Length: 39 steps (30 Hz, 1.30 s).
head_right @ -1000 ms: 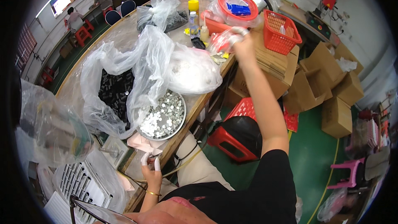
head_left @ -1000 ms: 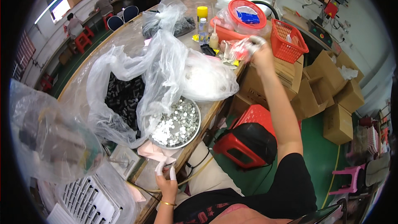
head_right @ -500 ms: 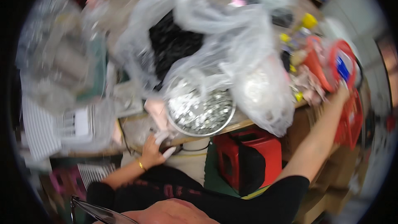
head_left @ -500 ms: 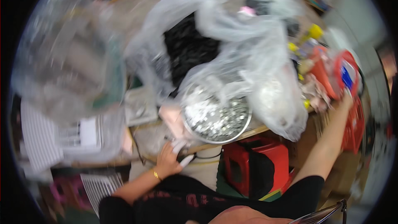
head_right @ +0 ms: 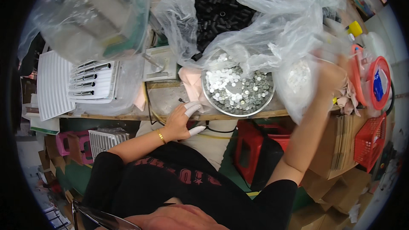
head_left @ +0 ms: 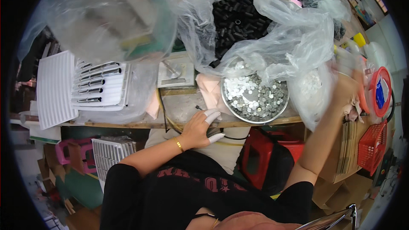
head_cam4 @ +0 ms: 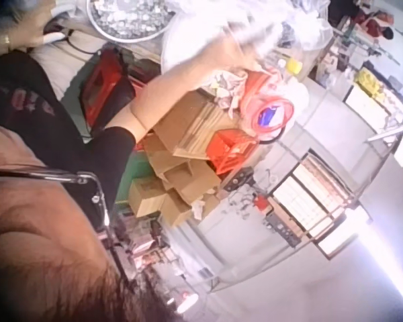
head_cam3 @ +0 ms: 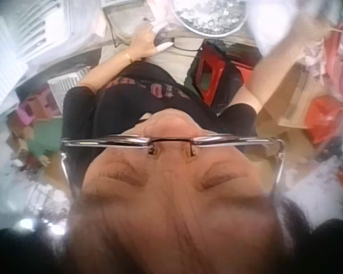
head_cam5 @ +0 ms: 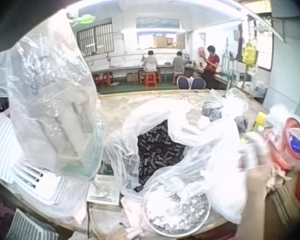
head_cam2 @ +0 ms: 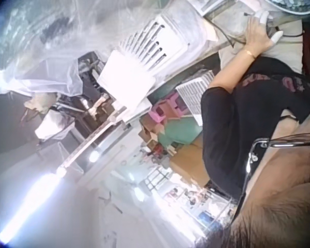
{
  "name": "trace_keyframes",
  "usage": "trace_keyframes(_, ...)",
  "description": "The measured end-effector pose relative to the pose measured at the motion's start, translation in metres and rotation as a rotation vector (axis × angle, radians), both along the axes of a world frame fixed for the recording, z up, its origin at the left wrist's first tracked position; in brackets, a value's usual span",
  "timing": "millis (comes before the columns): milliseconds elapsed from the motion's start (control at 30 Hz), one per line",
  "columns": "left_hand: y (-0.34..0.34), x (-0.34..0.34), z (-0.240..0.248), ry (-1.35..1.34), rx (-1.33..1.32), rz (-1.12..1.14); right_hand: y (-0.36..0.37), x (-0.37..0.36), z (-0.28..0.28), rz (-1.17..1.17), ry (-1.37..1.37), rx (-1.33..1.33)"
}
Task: Assembling industrial metal handles by inserting plastic plugs and applying adhesive.
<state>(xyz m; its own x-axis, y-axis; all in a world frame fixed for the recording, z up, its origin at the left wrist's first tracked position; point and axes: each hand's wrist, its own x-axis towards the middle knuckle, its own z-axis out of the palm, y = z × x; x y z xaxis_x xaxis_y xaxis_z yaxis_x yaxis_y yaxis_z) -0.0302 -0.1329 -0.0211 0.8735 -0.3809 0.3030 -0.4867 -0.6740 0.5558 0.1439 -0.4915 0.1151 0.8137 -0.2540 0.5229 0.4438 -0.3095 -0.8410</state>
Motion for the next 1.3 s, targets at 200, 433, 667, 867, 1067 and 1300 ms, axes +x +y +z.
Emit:
trace_keyframes(200, 0.004, 0.002, -0.004, 0.128, -0.332, -0.055, 0.162, 0.064, -0.078, 0.069, -0.156, -1.0)
trace_keyframes(433, 0.139, 0.007, 0.083, -0.288, -0.238, 0.021, 0.171, 0.089, -0.12, -0.193, -0.067, -1.227)
trace_keyframes(667, 0.311, 0.062, 0.106, -0.309, 0.293, 0.329, 0.252, -0.026, -0.085, 0.285, 0.013, -0.366)
trace_keyframes(867, 0.313, 0.089, 0.109, -0.126, 0.362, 0.212, 0.29, -0.081, -0.107, 0.421, 0.28, 0.185)
trace_keyframes(1067, 0.32, 0.097, 0.113, 0.109, 0.326, 0.225, 0.298, -0.079, -0.108, 0.297, 0.336, -0.121)
trace_keyframes(1300, 0.326, 0.096, 0.108, 0.04, 0.268, 0.201, 0.314, -0.05, -0.054, 0.184, 0.036, -0.974)
